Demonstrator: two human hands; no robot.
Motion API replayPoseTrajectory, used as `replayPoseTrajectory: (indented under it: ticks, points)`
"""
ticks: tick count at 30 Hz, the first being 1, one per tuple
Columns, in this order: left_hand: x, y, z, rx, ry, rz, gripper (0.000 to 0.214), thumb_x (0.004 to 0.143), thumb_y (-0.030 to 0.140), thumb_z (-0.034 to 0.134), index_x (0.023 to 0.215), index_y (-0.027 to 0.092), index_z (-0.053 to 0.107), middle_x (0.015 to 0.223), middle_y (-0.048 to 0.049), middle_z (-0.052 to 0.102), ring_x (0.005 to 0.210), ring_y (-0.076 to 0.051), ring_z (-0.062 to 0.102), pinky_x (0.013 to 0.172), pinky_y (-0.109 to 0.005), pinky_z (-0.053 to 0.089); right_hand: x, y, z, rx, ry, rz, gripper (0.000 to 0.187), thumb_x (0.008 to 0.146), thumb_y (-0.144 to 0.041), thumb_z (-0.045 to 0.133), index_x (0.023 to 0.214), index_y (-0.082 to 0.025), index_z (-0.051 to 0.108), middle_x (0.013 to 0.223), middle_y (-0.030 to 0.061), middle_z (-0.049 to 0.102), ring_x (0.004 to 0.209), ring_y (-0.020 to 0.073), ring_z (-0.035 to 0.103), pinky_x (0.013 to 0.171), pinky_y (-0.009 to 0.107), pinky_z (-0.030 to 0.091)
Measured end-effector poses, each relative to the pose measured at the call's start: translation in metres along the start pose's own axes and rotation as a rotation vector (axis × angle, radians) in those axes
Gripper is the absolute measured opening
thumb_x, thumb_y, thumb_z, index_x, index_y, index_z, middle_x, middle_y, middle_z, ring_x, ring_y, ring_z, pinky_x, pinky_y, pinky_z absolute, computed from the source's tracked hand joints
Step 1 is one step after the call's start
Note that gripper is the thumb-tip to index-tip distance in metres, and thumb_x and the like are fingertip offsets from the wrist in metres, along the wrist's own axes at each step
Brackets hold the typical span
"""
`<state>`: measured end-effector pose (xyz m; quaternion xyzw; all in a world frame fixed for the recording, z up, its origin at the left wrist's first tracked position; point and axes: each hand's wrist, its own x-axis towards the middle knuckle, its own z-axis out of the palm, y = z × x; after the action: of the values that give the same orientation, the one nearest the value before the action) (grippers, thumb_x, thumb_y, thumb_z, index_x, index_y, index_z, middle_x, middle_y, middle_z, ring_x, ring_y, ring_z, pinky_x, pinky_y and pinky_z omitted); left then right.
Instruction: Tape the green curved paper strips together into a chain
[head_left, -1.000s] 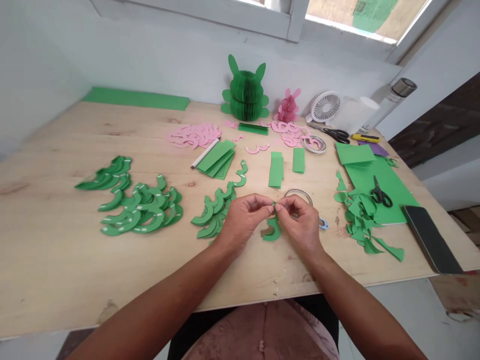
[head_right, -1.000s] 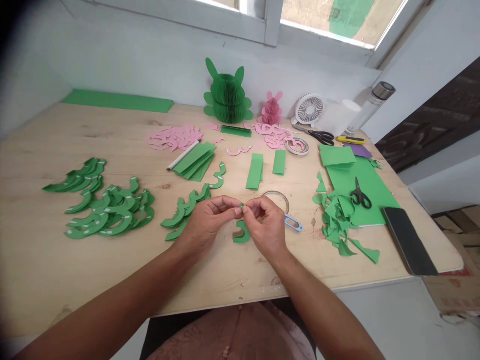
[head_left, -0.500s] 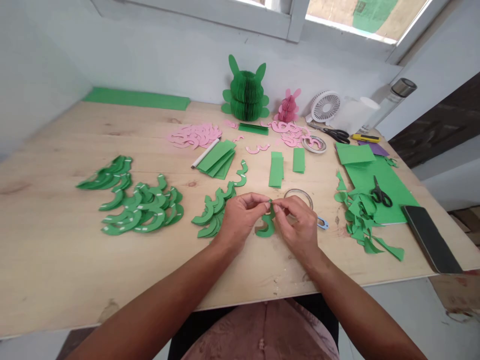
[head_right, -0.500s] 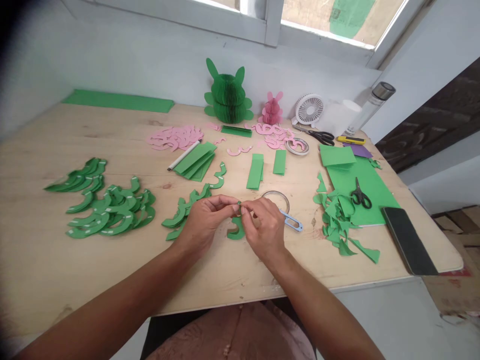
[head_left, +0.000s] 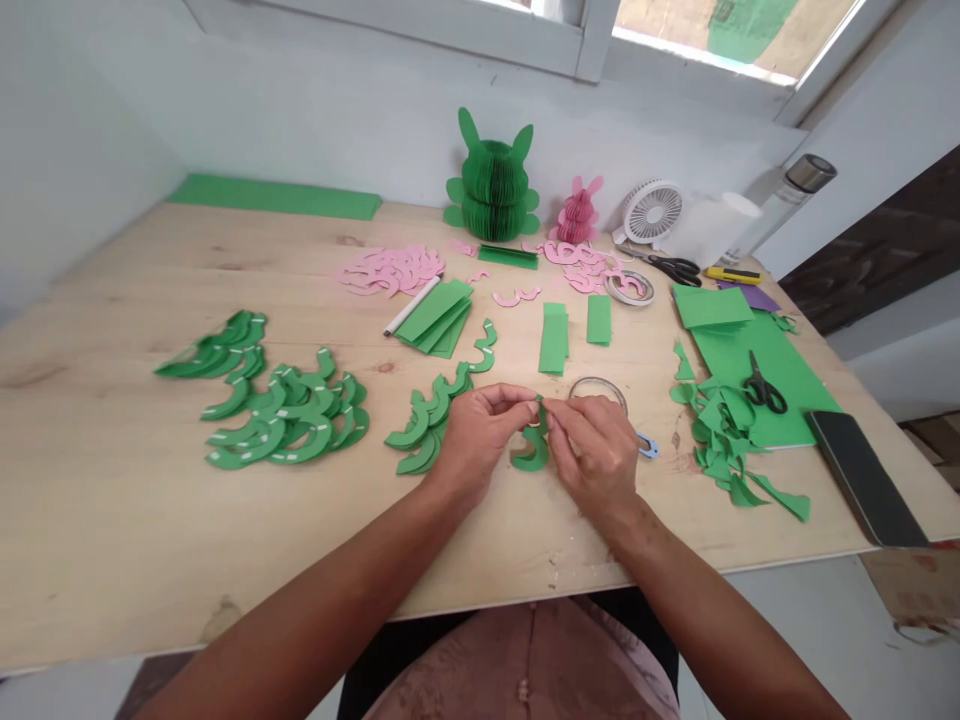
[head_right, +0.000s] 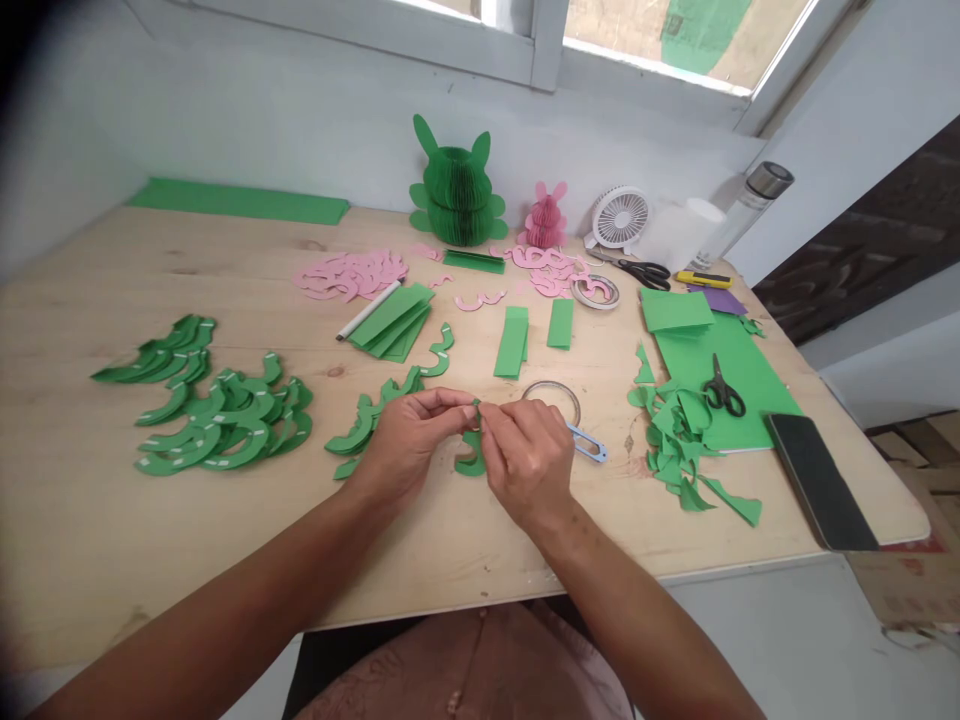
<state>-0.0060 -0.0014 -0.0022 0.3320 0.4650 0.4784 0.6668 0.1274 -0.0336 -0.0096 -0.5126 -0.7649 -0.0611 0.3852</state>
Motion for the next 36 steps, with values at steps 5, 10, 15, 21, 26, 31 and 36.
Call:
replayPoseTrajectory:
  ticks: [5,10,15,21,26,31,36]
  points:
    - [-0.001,0.003,0.001,0.017,0.004,-0.001,0.009,0.058,0.017,0.072,0.064,0.014,0.067,0.057,0.0010,0.064,0.054,-0.009,0.056,0.056,-0.021,0.044,0.000,0.001,0.000,-0.028,0.007,-0.010,0.021,0.084,-0.015,0.052,0.096,-0.018,0.068,0.078,0.0074,0.067,0.074,0.0201,0.059,0.070,0.036,0.044]
    - [-0.002,0.004,0.000,0.017,0.001,-0.003,0.010,0.059,0.019,0.072,0.066,0.014,0.067,0.055,0.0012,0.062,0.053,-0.009,0.054,0.053,-0.020,0.042,0.004,-0.001,-0.002,0.137,-0.003,0.147,0.021,0.085,-0.016,0.050,0.095,-0.017,0.068,0.079,0.0078,0.066,0.076,0.0195,0.060,0.070,0.035,0.046]
    - [-0.002,0.003,0.000,0.034,-0.047,0.008,0.010,0.061,0.018,0.072,0.068,0.013,0.067,0.055,0.0016,0.061,0.053,-0.008,0.053,0.054,-0.019,0.042,0.009,0.000,-0.005,0.395,-0.083,0.410,0.017,0.084,-0.022,0.051,0.085,-0.019,0.067,0.072,0.0027,0.064,0.063,0.0134,0.055,0.056,0.026,0.043]
    - [-0.006,0.005,0.002,0.113,-0.061,0.039,0.009,0.061,0.019,0.069,0.068,0.014,0.066,0.055,0.0023,0.060,0.053,-0.008,0.053,0.050,-0.018,0.040,0.010,0.002,-0.003,0.608,-0.122,0.627,0.013,0.079,-0.028,0.057,0.074,-0.018,0.064,0.067,0.0008,0.060,0.060,0.0121,0.052,0.054,0.024,0.041]
    - [-0.010,0.008,0.005,0.168,-0.073,0.054,0.014,0.060,0.022,0.070,0.071,0.014,0.066,0.059,0.0004,0.062,0.055,-0.011,0.056,0.046,-0.019,0.040,0.010,0.004,-0.001,0.705,-0.146,0.713,0.010,0.075,-0.027,0.060,0.069,-0.018,0.062,0.061,-0.0010,0.058,0.056,0.0114,0.050,0.052,0.024,0.039]
    - [-0.011,0.008,0.005,0.189,-0.110,0.033,0.020,0.062,0.025,0.069,0.078,0.014,0.065,0.066,-0.0013,0.064,0.058,-0.011,0.057,0.046,-0.019,0.040,0.011,0.005,-0.001,0.795,-0.105,0.789,0.011,0.073,-0.027,0.061,0.066,-0.018,0.060,0.060,-0.0021,0.056,0.056,0.0108,0.048,0.053,0.023,0.038]
    - [-0.010,0.007,0.005,0.250,-0.159,0.049,0.019,0.063,0.028,0.069,0.076,0.015,0.065,0.071,-0.0032,0.066,0.064,-0.013,0.059,0.054,-0.022,0.044,0.013,0.007,0.000,0.884,-0.061,0.869,0.011,0.070,-0.027,0.062,0.064,-0.018,0.059,0.061,-0.0029,0.057,0.057,0.0103,0.049,0.054,0.023,0.038]
